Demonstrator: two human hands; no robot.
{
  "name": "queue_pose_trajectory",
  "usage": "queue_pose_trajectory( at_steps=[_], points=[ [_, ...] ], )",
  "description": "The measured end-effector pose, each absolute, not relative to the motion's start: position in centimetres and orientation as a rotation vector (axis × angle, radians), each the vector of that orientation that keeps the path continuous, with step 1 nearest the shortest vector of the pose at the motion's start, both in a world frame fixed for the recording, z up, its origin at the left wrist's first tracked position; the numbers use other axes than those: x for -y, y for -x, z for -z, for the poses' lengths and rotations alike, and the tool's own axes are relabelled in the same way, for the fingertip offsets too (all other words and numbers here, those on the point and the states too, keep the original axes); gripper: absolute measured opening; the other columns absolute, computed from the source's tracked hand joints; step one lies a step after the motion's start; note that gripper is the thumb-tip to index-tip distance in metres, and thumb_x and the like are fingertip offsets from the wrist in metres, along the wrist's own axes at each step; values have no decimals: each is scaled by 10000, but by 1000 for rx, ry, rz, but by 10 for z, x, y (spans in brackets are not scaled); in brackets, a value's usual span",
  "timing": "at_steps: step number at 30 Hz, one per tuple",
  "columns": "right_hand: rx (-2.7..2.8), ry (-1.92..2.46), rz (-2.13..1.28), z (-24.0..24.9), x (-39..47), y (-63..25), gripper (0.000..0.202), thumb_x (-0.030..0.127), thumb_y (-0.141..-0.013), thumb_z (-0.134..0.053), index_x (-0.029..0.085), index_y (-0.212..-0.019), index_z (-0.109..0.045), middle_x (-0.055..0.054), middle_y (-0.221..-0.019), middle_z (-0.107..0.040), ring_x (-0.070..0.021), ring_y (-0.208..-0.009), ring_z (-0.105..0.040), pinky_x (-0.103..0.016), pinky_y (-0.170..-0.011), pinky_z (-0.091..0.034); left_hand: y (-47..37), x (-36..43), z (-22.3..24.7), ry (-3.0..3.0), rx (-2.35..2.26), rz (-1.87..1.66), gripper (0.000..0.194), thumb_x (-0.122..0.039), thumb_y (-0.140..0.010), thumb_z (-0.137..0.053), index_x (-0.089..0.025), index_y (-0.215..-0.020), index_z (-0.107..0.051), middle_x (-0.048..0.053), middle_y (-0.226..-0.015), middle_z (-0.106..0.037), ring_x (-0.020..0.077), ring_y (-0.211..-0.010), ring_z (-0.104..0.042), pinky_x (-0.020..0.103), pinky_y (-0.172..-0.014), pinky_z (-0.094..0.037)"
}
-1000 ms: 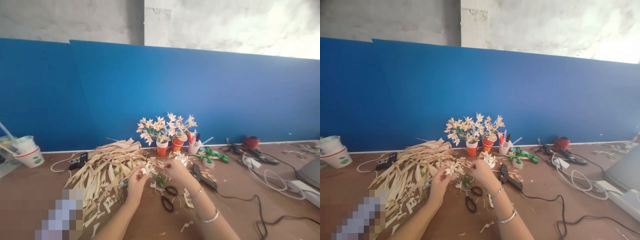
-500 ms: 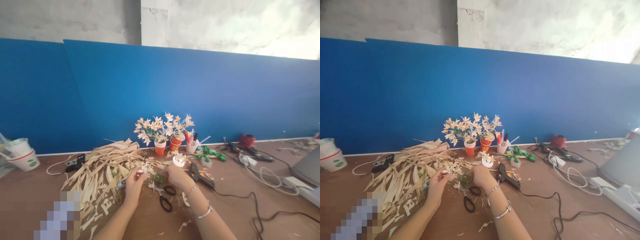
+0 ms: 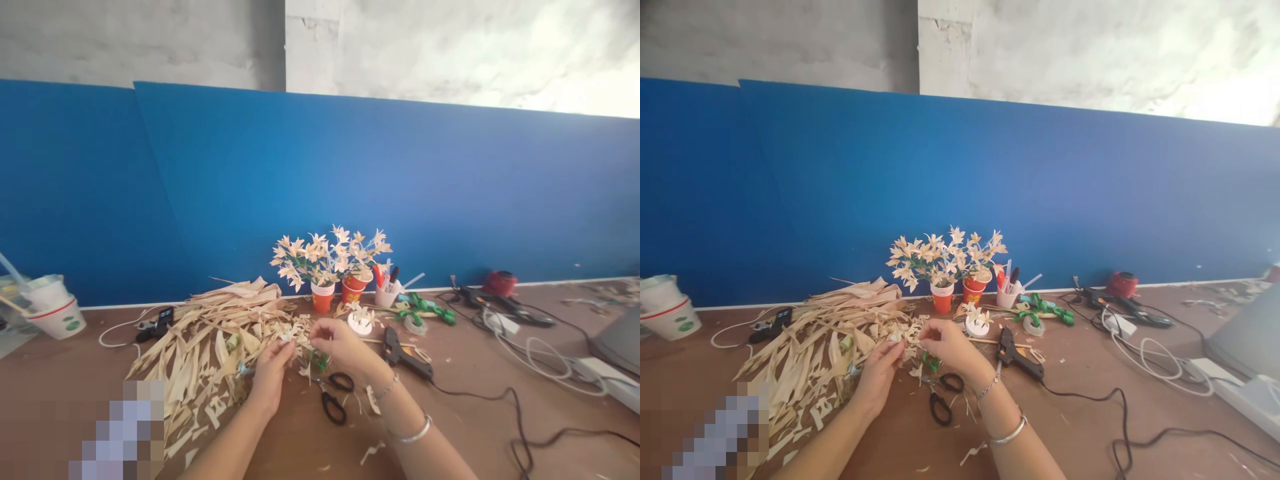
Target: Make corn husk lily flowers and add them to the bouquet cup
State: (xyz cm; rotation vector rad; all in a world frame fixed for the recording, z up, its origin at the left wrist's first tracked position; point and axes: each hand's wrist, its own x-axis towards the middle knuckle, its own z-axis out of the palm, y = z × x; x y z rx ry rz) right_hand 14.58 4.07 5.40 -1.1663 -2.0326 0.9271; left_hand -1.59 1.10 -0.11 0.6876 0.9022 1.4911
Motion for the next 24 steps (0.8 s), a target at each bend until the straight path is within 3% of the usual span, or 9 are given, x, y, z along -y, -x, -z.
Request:
queue_pose_trajectory(
  at_steps=[4,7,12,15,18,24],
  points=[
    [1843,1048,-1215,-47,-38,-133,110,191,-718,-567,156,-821,-590,18,-648,-598,-90,-546,-505,-172,-498,-374,18,-12,2,-519,-710,-1405,224,-231,-585,-796,-120,-745,-685,3,-700,-630,74,-605,-533,178,-575,-435],
    [1889,1181,-1220,-40,-40,-131,136,164,-721,-529,162,-843,-591,22,-608,-603,-85,-481,-480,-173,-463,-350,19,-12,2,-472,-649,-1373,198,-210,-610,-783,-122,-753,-678,-1,-685,-617,73,-594,-538,174,-544,-435],
    [2039,1712,-432,-40,-44,-142,176,71,-667,-502,164,-738,-633,-53,-712,-661,-171,-690,-594,-238,-607,-384,20,-12,4,-424,-634,-1364,175,-180,-626,-770,-112,-751,-669,19,-729,-623,70,-588,-537,168,-504,-428],
    [2035,1804,-276,-43,-44,-145,186,57,-659,-504,165,-703,-649,-90,-799,-671,-207,-777,-607,-263,-649,-387,21,-11,6,-422,-631,-1358,154,-174,-644,-756,-107,-749,-666,22,-723,-617,72,-587,-536,171,-505,-434],
    [2033,1583,-464,-44,-44,-140,158,108,-691,-525,179,-737,-658,-54,-813,-676,-175,-764,-603,-237,-653,-402,21,-12,6,-409,-619,-1352,150,-168,-650,-752,-107,-757,-665,20,-714,-615,74,-587,-540,171,-505,-438],
    [1862,1187,-1158,-36,-41,-127,145,123,-708,-526,165,-823,-603,34,-579,-603,-84,-477,-505,-169,-462,-362,23,-13,7,-362,-611,-1334,114,-146,-681,-725,-110,-772,-667,21,-689,-623,82,-587,-561,180,-527,-460]
  ],
)
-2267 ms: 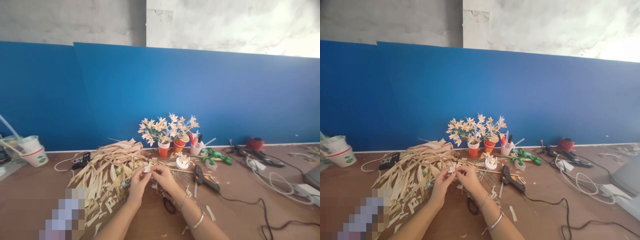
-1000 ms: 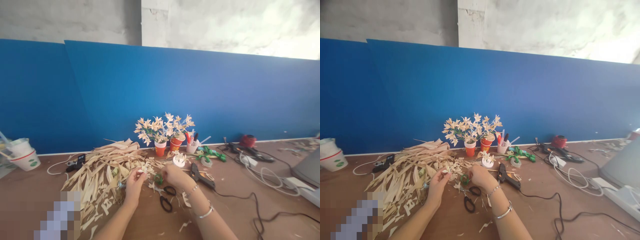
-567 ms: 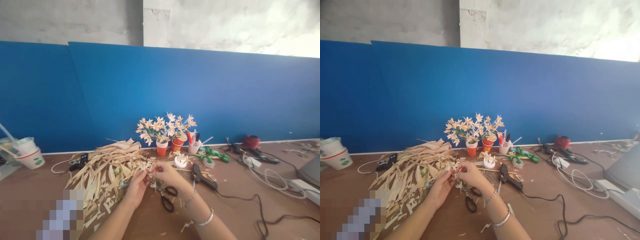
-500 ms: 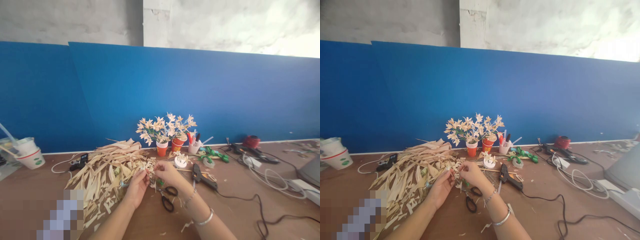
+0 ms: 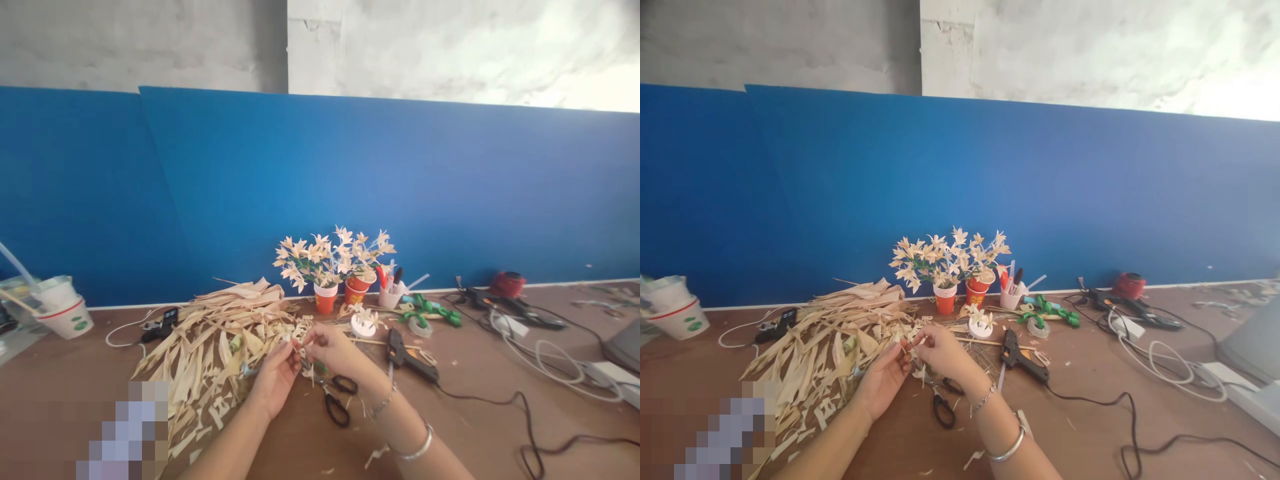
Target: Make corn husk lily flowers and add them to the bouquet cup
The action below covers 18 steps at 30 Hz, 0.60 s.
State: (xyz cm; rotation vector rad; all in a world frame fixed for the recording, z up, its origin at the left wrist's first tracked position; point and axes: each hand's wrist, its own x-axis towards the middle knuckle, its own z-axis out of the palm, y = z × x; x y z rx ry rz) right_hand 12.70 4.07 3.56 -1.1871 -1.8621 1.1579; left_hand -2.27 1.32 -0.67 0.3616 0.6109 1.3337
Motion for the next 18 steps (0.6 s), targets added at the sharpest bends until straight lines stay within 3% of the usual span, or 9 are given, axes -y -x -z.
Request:
queue_pose_trajectory(
  at_steps=[8,18],
  points=[
    [1674,1341,-1427,-51,-28,-117,32,145,-655,-586,155,-654,-556,50,-502,-583,-46,-349,-426,-149,-349,-301,23,-11,4,-421,-542,-1272,132,-187,-662,-743,-124,-747,-664,44,-766,-668,137,-720,-619,238,-659,-497],
    [1638,1314,-1434,-45,-30,-115,53,156,-601,-619,146,-586,-569,46,-472,-594,-44,-335,-413,-155,-340,-310,21,-7,-2,-403,-546,-1260,151,-181,-625,-771,-122,-716,-666,41,-741,-670,133,-693,-617,233,-639,-489]
  ],
)
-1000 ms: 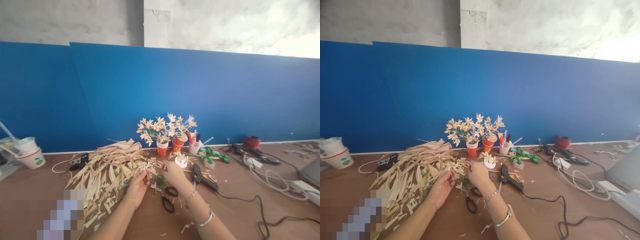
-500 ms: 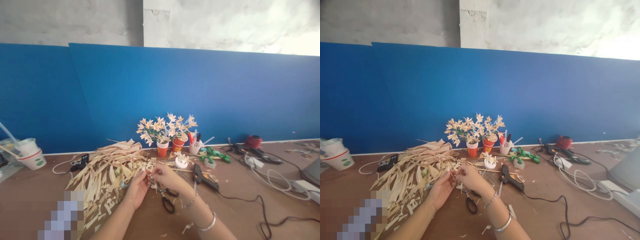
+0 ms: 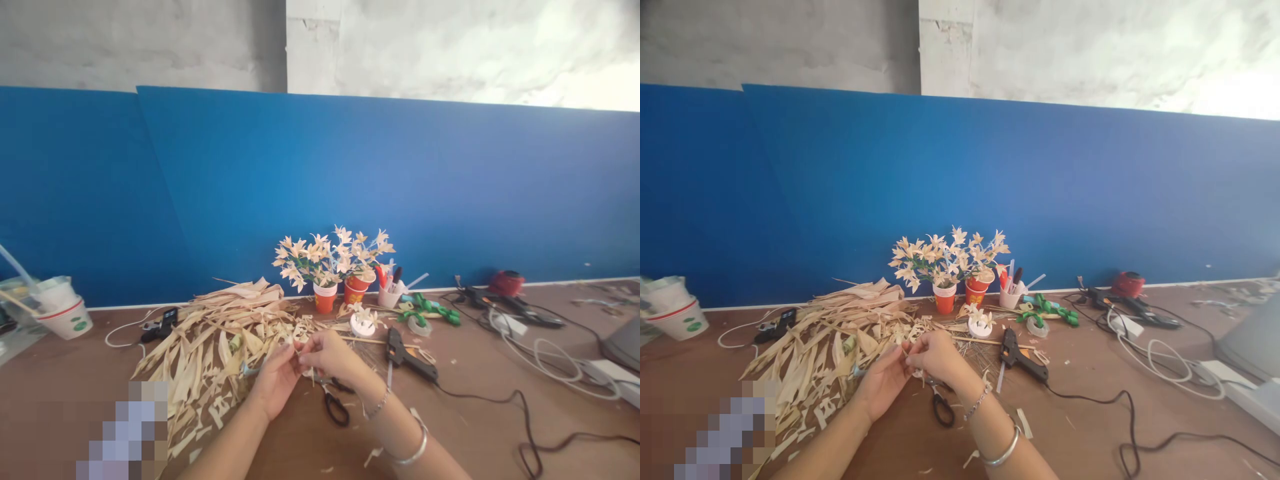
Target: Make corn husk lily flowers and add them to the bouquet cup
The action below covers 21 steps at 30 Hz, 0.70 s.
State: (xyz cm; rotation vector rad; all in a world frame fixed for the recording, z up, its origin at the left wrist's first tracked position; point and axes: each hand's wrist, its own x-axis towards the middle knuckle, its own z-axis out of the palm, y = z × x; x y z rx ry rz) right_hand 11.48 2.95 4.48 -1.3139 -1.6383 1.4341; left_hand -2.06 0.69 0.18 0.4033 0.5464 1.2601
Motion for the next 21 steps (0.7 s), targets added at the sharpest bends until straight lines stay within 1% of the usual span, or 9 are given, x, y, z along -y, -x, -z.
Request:
queue_pose_trajectory(
  at_steps=[6,10,14,21],
  points=[
    [1662,1324,-1416,-50,-27,-114,67,141,-607,-621,147,-576,-562,50,-458,-582,-47,-341,-419,-154,-344,-313,20,-6,-3,-375,-547,-1263,140,-152,-622,-771,-121,-709,-665,35,-736,-673,123,-674,-615,223,-620,-487],
    [1682,1333,-1397,-46,-28,-115,49,146,-609,-616,145,-595,-569,46,-475,-592,-48,-348,-432,-150,-347,-329,20,-6,-4,-384,-543,-1256,140,-155,-618,-776,-114,-696,-667,36,-735,-672,122,-679,-615,223,-624,-488],
    [1704,1324,-1398,-42,-30,-115,43,153,-605,-610,150,-593,-569,48,-467,-588,-47,-340,-431,-146,-339,-317,20,-6,-3,-391,-563,-1260,142,-161,-618,-777,-120,-694,-665,28,-727,-670,116,-665,-610,220,-614,-484],
    [1699,1341,-1402,-49,-27,-115,58,155,-614,-612,154,-587,-561,48,-464,-587,-51,-353,-442,-147,-351,-329,20,-7,0,-409,-577,-1257,176,-185,-599,-797,-125,-701,-666,7,-723,-666,96,-661,-600,211,-635,-480]
  ],
)
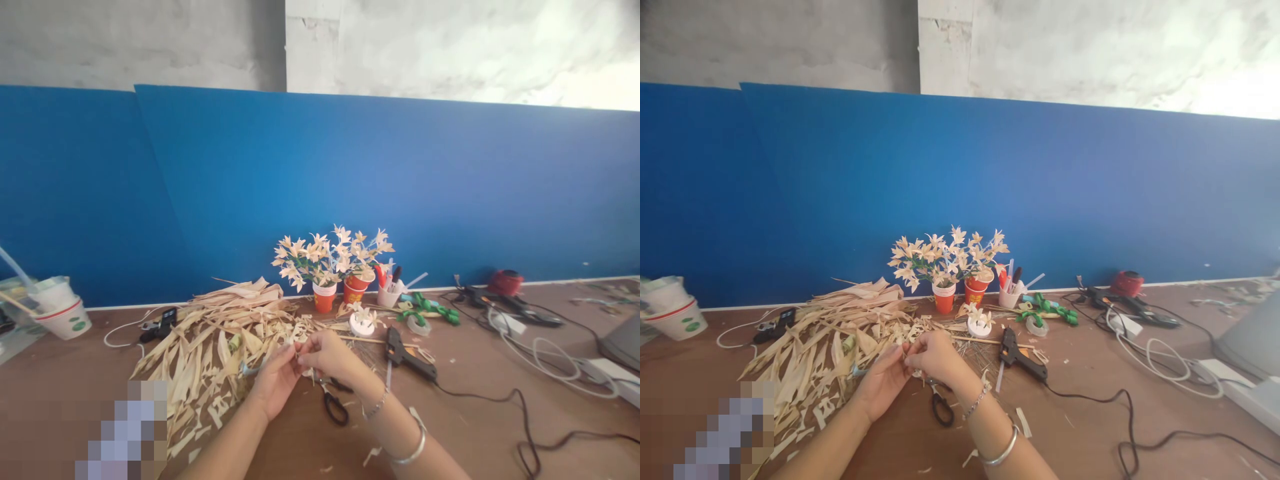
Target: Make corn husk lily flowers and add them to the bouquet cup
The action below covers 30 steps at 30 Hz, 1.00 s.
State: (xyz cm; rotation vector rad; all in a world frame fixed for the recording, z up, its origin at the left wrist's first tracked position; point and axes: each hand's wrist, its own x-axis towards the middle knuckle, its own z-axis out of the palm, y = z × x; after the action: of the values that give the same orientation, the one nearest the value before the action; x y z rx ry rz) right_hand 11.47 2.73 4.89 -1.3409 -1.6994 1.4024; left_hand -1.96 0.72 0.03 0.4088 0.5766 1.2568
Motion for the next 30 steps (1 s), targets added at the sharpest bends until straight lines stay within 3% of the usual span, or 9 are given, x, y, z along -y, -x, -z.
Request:
queue_pose_trajectory(
  at_steps=[7,13,20,30],
  points=[
    [1759,1286,-1452,-49,-25,-116,89,183,-741,-513,175,-654,-500,49,-505,-592,-57,-333,-445,-151,-335,-317,20,-8,0,-483,-561,-1236,189,-224,-626,-780,-112,-727,-666,28,-692,-659,114,-611,-594,233,-584,-468],
    [1795,1304,-1447,-49,-24,-114,138,185,-778,-486,175,-641,-475,58,-485,-556,-60,-333,-452,-159,-350,-328,20,-8,2,-534,-578,-1235,175,-231,-641,-766,-128,-685,-631,19,-655,-641,119,-571,-585,251,-583,-456],
    [1751,1338,-1481,-49,-25,-109,170,149,-731,-458,158,-568,-507,48,-474,-559,-48,-330,-457,-142,-337,-299,19,-8,1,-634,-547,-1208,160,-256,-698,-720,-124,-667,-636,20,-594,-609,118,-540,-554,254,-563,-443],
    [1717,1397,-1410,-47,-32,-119,133,143,-726,-472,166,-597,-499,64,-440,-517,-54,-335,-451,-141,-343,-305,19,-9,-1,-580,-702,-1275,155,-194,-620,-778,-119,-718,-684,17,-676,-645,92,-612,-560,190,-577,-421]
  ],
)
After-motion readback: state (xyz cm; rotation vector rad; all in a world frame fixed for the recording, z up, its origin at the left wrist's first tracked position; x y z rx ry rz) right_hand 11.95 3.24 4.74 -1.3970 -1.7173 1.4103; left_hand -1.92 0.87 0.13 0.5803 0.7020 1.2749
